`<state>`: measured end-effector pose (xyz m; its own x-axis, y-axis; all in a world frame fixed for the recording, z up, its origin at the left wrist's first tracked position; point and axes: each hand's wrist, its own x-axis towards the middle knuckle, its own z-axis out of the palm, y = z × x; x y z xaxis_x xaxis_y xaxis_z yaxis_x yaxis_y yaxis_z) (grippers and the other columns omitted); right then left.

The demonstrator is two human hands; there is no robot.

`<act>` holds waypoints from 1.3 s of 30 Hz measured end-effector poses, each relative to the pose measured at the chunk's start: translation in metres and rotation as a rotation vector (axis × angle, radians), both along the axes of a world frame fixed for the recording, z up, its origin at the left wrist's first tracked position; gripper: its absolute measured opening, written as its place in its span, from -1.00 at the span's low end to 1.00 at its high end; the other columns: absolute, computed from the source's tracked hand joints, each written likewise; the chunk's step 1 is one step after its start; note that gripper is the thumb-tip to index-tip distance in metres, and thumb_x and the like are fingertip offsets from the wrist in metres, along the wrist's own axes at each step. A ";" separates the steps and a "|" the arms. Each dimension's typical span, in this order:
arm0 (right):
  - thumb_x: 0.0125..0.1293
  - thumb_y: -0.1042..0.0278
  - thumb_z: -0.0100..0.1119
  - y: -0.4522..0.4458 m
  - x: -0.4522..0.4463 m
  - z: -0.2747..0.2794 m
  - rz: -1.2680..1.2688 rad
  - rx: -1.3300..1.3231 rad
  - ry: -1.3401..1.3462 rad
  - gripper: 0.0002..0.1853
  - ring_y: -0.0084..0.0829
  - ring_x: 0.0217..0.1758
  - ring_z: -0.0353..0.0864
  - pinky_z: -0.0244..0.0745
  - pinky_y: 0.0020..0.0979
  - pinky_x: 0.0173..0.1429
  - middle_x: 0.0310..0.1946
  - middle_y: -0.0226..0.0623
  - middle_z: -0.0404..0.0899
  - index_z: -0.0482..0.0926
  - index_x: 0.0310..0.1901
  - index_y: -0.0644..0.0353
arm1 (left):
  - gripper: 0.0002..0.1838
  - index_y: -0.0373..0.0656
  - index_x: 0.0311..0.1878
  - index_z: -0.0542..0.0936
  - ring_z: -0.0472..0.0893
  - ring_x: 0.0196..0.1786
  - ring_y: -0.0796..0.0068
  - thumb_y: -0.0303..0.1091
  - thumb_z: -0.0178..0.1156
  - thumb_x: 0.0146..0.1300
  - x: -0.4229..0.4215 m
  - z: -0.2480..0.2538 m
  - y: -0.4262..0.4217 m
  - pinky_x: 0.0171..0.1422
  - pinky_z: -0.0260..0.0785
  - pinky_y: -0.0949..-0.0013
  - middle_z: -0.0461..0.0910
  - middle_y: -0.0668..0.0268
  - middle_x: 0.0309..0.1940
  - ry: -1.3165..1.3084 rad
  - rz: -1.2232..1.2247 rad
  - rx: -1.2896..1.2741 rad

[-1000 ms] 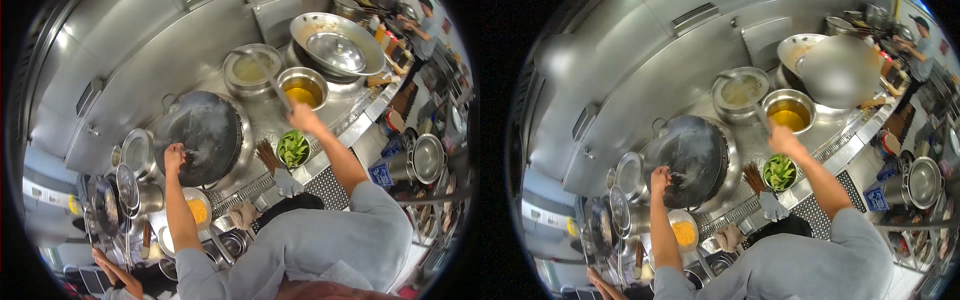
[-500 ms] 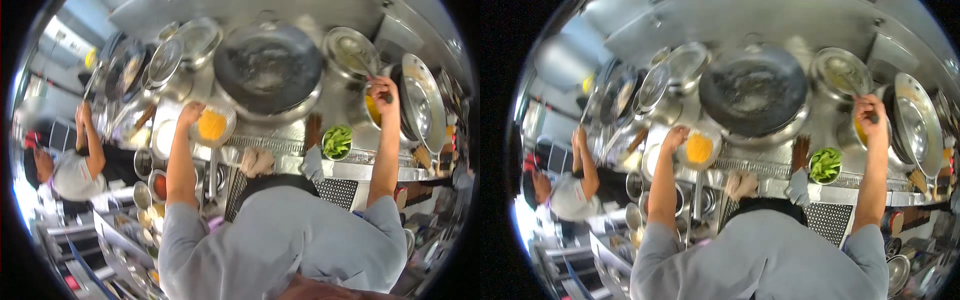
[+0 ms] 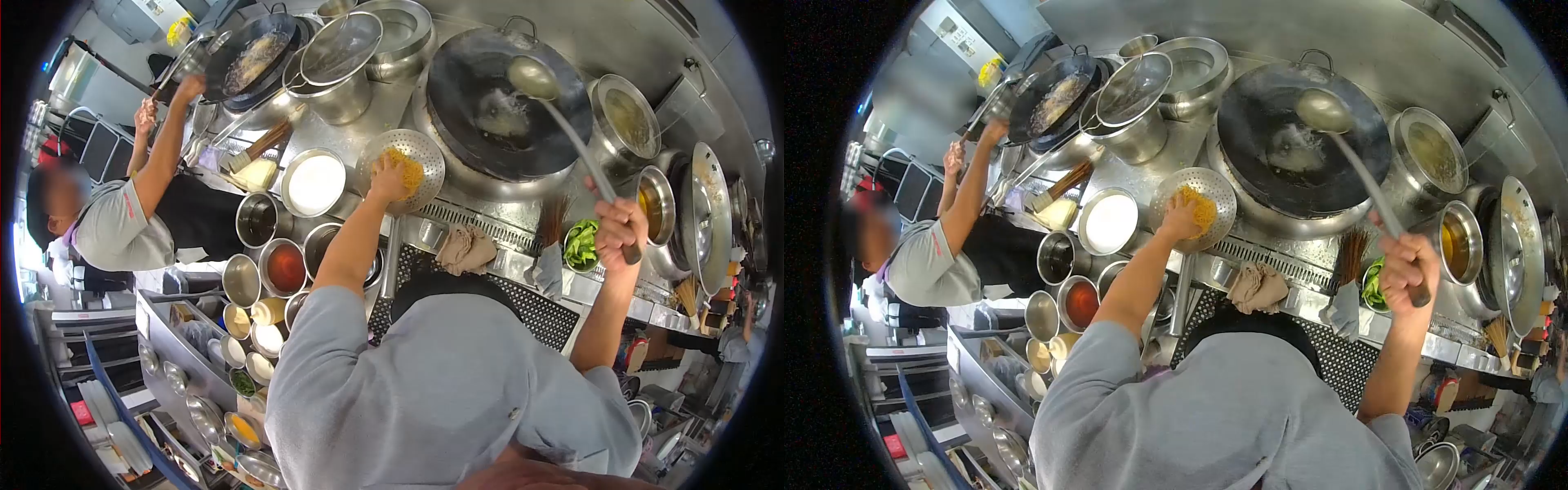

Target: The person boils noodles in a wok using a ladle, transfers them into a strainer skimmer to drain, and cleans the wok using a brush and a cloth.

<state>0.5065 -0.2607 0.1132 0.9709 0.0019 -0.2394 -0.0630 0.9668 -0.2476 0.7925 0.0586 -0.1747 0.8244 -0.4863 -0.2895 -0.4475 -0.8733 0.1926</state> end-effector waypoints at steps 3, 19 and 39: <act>0.32 0.45 -0.14 0.039 -0.001 0.000 0.066 -0.009 0.047 -0.46 -0.68 -0.77 0.28 0.39 -0.49 -0.63 -0.54 -0.45 0.33 0.09 0.30 0.49 | -0.20 -0.05 0.33 0.29 0.12 0.39 -0.27 -0.11 0.37 0.00 -0.004 -0.001 0.000 0.39 0.18 -0.08 0.05 -0.07 0.40 0.031 -0.028 -0.004; 0.14 0.59 -0.01 0.116 0.010 -0.016 0.459 -0.776 0.268 -0.35 -0.52 -0.83 0.33 0.33 -0.43 -0.70 -0.65 -0.38 0.35 0.16 0.33 0.28 | -0.60 -0.18 -0.09 0.64 0.63 -0.11 -0.04 -0.11 0.22 0.09 0.075 -0.013 0.000 0.02 0.47 0.06 0.64 -0.04 -0.19 -0.216 -0.387 -0.361; 0.19 0.48 0.02 -0.062 -0.011 -0.070 -0.314 -1.710 0.561 -0.36 -0.59 -0.64 0.41 0.32 -0.54 -0.67 -0.19 -0.14 0.55 0.20 0.35 0.30 | -0.73 -0.22 -0.22 0.66 0.65 -0.06 0.05 -0.24 0.19 0.11 0.033 0.020 -0.010 0.03 0.50 0.08 0.66 -0.01 -0.19 0.034 0.102 -0.179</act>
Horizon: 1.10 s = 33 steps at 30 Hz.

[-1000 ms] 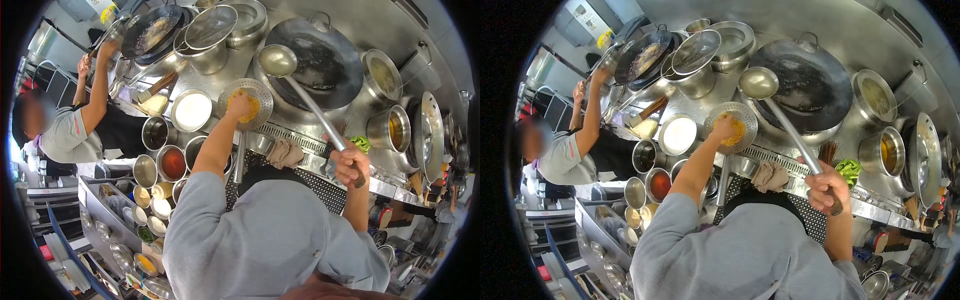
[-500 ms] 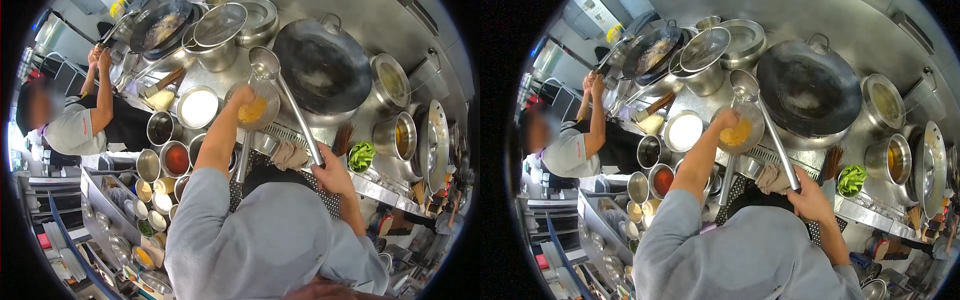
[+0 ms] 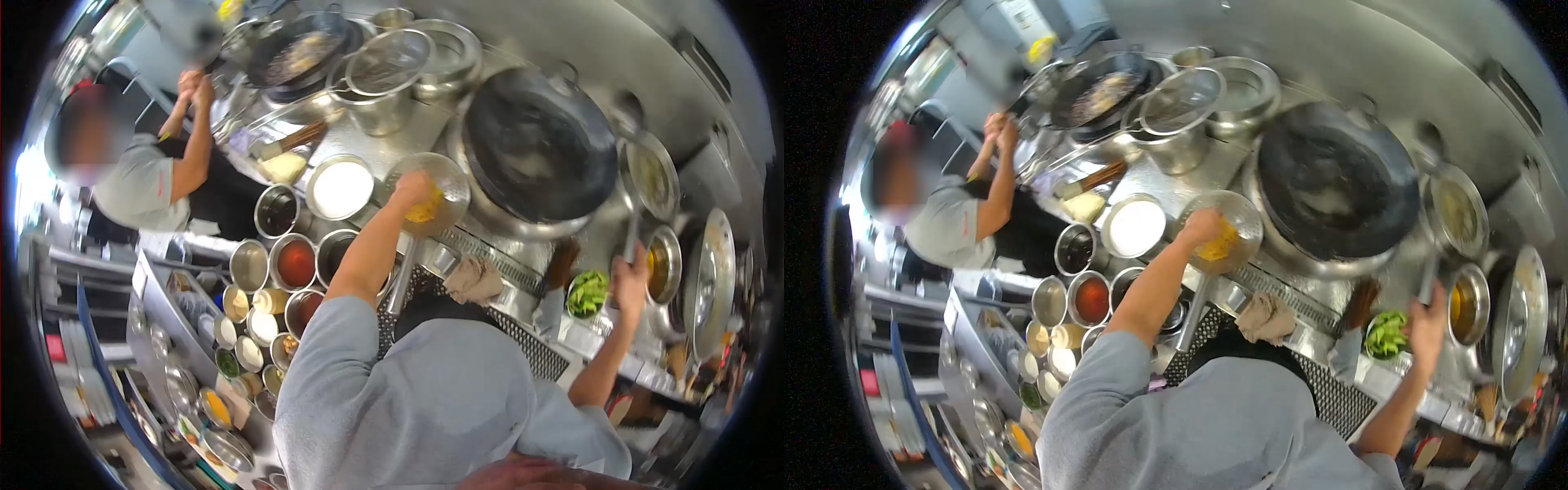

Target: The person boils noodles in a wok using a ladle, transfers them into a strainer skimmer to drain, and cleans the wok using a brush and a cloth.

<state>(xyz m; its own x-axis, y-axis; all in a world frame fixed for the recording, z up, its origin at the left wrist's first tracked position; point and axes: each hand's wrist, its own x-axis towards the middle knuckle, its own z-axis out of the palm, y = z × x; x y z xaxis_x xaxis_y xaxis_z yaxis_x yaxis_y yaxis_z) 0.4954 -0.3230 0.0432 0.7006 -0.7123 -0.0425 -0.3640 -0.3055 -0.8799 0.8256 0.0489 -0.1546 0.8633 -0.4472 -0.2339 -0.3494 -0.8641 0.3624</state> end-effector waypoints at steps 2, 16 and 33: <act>0.19 0.44 0.03 -0.067 0.009 0.000 -0.066 -0.124 0.171 -0.35 -0.41 -0.45 0.56 0.46 -0.42 -0.54 -0.03 0.02 0.53 0.20 0.35 0.34 | -0.75 -0.21 -0.27 0.69 0.65 -0.06 0.04 -0.25 0.21 0.08 0.009 0.035 -0.002 0.01 0.51 0.09 0.67 0.02 -0.19 -0.019 0.025 0.064; 0.22 0.59 0.06 -0.292 0.027 -0.059 0.101 1.281 -0.758 -0.81 -0.54 -0.60 0.39 0.53 -0.48 -0.39 -0.62 -0.43 0.37 0.34 -0.52 0.18 | -0.63 -0.14 -0.11 0.65 0.62 -0.06 0.07 -0.14 0.24 0.04 -0.015 0.027 0.018 0.07 0.46 0.11 0.63 0.00 -0.14 0.047 0.114 -0.165; 0.33 0.40 -0.11 -0.066 0.004 0.053 0.297 1.577 -0.698 -0.46 -0.59 -0.61 0.31 0.36 -0.46 -0.45 -0.47 -0.38 0.32 0.14 0.26 0.56 | -0.60 -0.10 0.06 0.55 0.65 -0.07 0.10 -0.25 0.20 0.12 -0.024 -0.018 -0.008 0.02 0.50 0.13 0.64 0.06 -0.16 0.023 0.140 -0.039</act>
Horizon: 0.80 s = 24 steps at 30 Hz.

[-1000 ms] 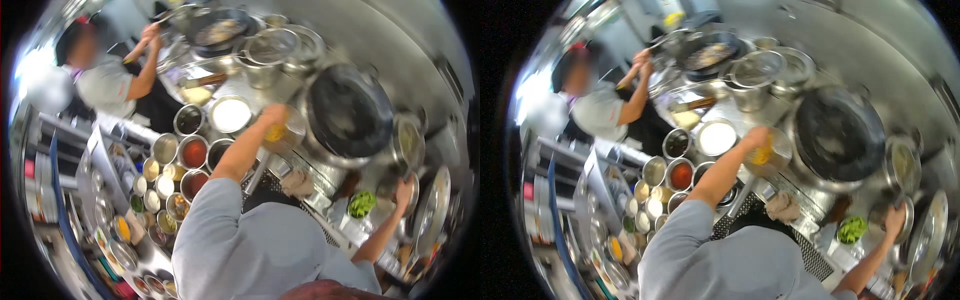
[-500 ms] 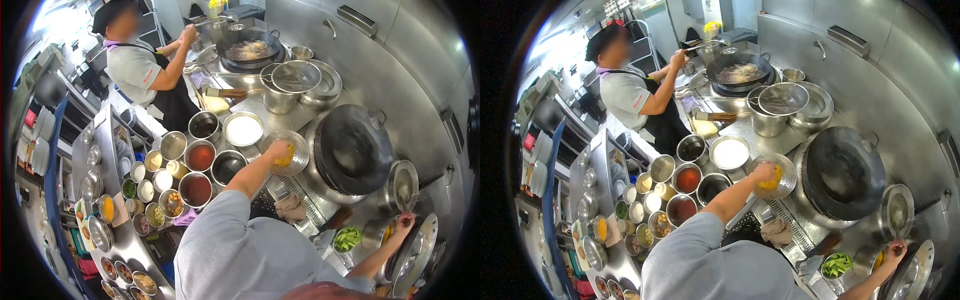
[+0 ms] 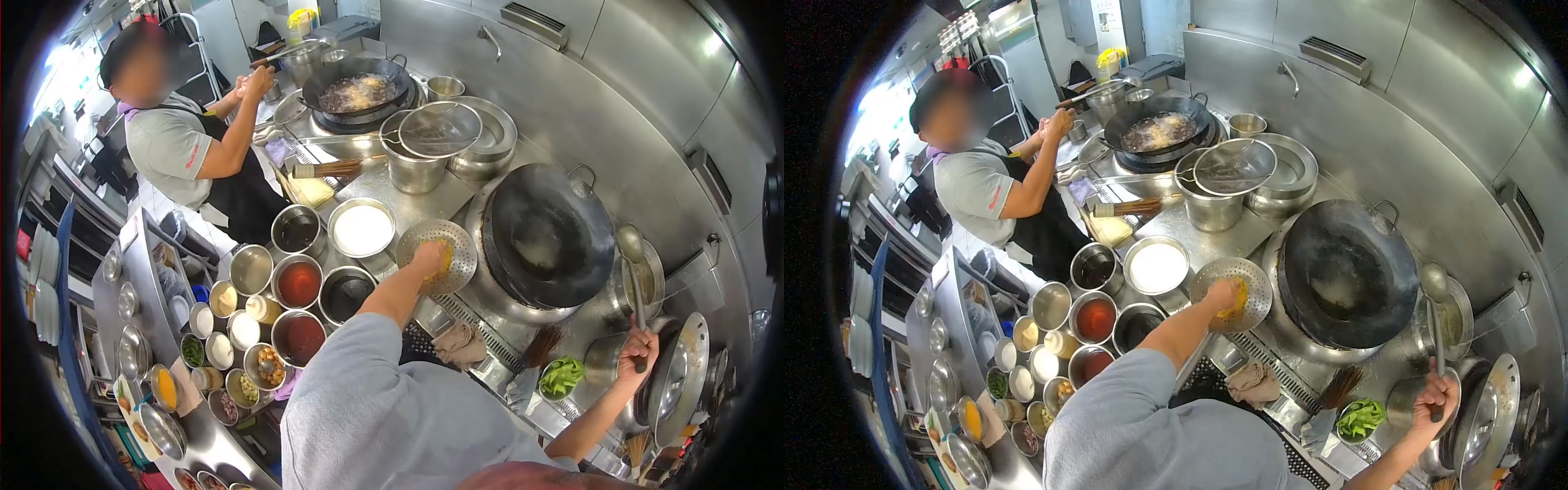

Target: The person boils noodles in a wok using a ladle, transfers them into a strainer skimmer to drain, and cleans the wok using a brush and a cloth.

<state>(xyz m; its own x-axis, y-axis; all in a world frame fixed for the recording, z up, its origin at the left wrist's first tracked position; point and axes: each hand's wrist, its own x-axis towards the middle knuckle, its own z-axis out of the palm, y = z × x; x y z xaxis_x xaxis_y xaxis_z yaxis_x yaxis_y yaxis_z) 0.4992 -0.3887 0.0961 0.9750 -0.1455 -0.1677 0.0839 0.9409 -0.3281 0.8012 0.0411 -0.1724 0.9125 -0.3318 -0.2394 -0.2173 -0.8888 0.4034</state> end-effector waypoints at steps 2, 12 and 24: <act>0.34 0.36 -0.18 0.021 -0.001 -0.005 0.091 0.015 -0.008 -0.45 -0.56 -0.63 0.32 0.39 -0.43 -0.46 -0.46 -0.36 0.32 0.11 0.29 0.54 | -0.60 -0.09 0.04 0.56 0.65 -0.08 0.09 -0.25 0.20 0.10 0.006 -0.003 0.003 0.02 0.50 0.12 0.65 0.06 -0.19 -0.039 -0.011 -0.010; 0.28 0.39 -0.17 0.139 0.002 -0.017 0.289 0.049 0.082 -0.40 -0.60 -0.70 0.32 0.33 -0.44 -0.57 -0.50 -0.39 0.31 0.05 0.33 0.47 | -0.69 -0.11 -0.10 0.62 0.62 -0.09 0.00 -0.21 0.18 0.10 0.009 0.006 -0.002 0.03 0.47 0.07 0.64 0.01 -0.18 -0.022 0.110 -0.230; 0.13 0.49 0.02 0.202 0.006 -0.012 0.470 -0.517 0.293 -0.41 -0.58 -0.85 0.21 0.22 -0.41 -0.75 -0.66 -0.40 0.26 0.25 0.27 0.31 | -0.70 -0.23 -0.21 0.67 0.63 -0.06 0.00 -0.23 0.19 0.07 0.040 0.030 -0.018 0.05 0.48 0.13 0.65 -0.01 -0.17 -0.048 -0.131 0.049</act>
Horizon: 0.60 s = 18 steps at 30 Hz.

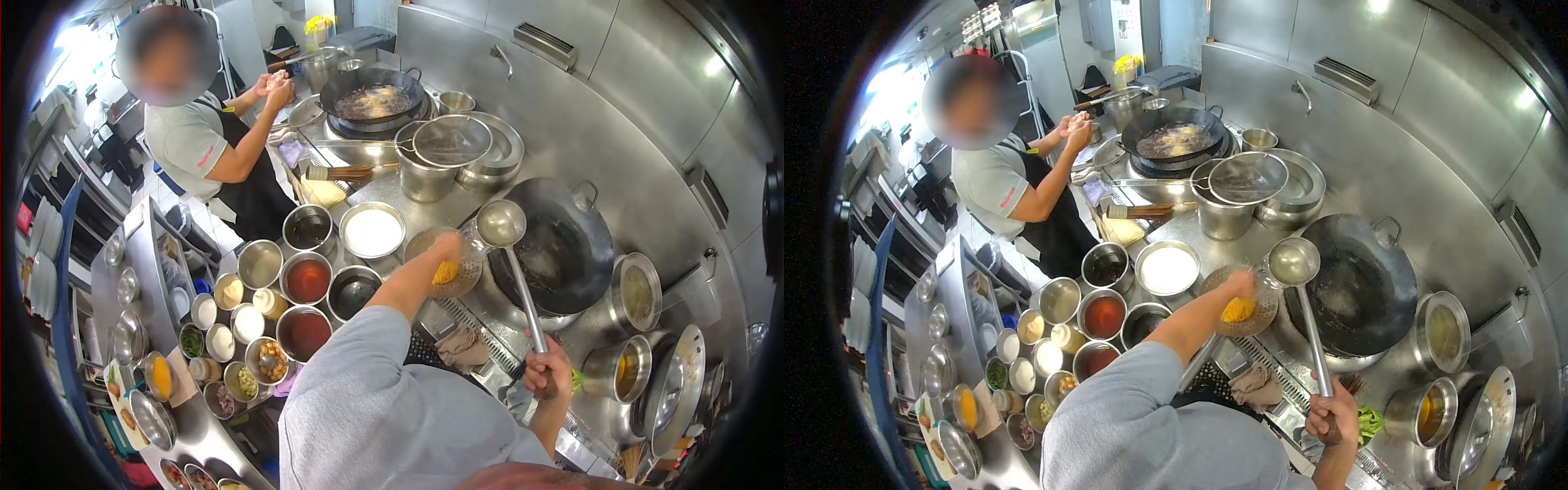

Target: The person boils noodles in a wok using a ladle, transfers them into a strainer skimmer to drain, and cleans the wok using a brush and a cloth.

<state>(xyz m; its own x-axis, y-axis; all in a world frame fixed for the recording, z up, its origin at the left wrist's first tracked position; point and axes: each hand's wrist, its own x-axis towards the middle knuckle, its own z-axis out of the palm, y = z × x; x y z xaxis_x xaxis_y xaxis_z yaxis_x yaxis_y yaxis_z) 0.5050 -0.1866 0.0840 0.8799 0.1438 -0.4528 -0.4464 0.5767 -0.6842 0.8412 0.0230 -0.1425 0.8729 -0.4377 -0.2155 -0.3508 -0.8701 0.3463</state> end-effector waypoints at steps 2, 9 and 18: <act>0.05 0.54 0.03 0.013 0.000 0.005 -0.002 -0.179 0.016 -0.40 -0.57 -0.85 0.19 0.19 -0.44 -0.76 -0.68 -0.39 0.25 0.29 0.23 0.29 | -0.67 -0.23 -0.21 0.67 0.62 -0.03 0.01 -0.18 0.18 0.08 0.003 -0.005 -0.003 0.08 0.47 0.12 0.64 -0.02 -0.15 -0.021 0.046 -0.048; 0.03 0.59 0.01 0.033 -0.011 -0.010 0.121 -0.791 0.014 -0.34 -0.50 -0.79 0.36 0.26 -0.44 -0.71 -0.68 -0.33 0.35 0.25 0.28 0.24 | -0.42 -0.18 0.00 0.62 0.54 0.14 0.04 0.13 0.18 0.11 -0.017 0.001 0.000 0.24 0.35 0.04 0.58 0.03 0.03 0.096 0.037 -0.075; 0.21 0.48 0.01 0.022 -0.037 -0.016 -0.044 -0.717 -0.129 -0.36 -0.55 -0.69 0.46 0.38 -0.50 -0.62 -0.49 -0.31 0.50 0.15 0.36 0.22 | -0.23 0.13 0.39 0.21 0.10 0.42 -0.24 -0.01 0.22 0.10 -0.063 -0.071 0.000 0.42 0.04 -0.07 -0.02 -0.14 0.44 -0.025 0.106 0.087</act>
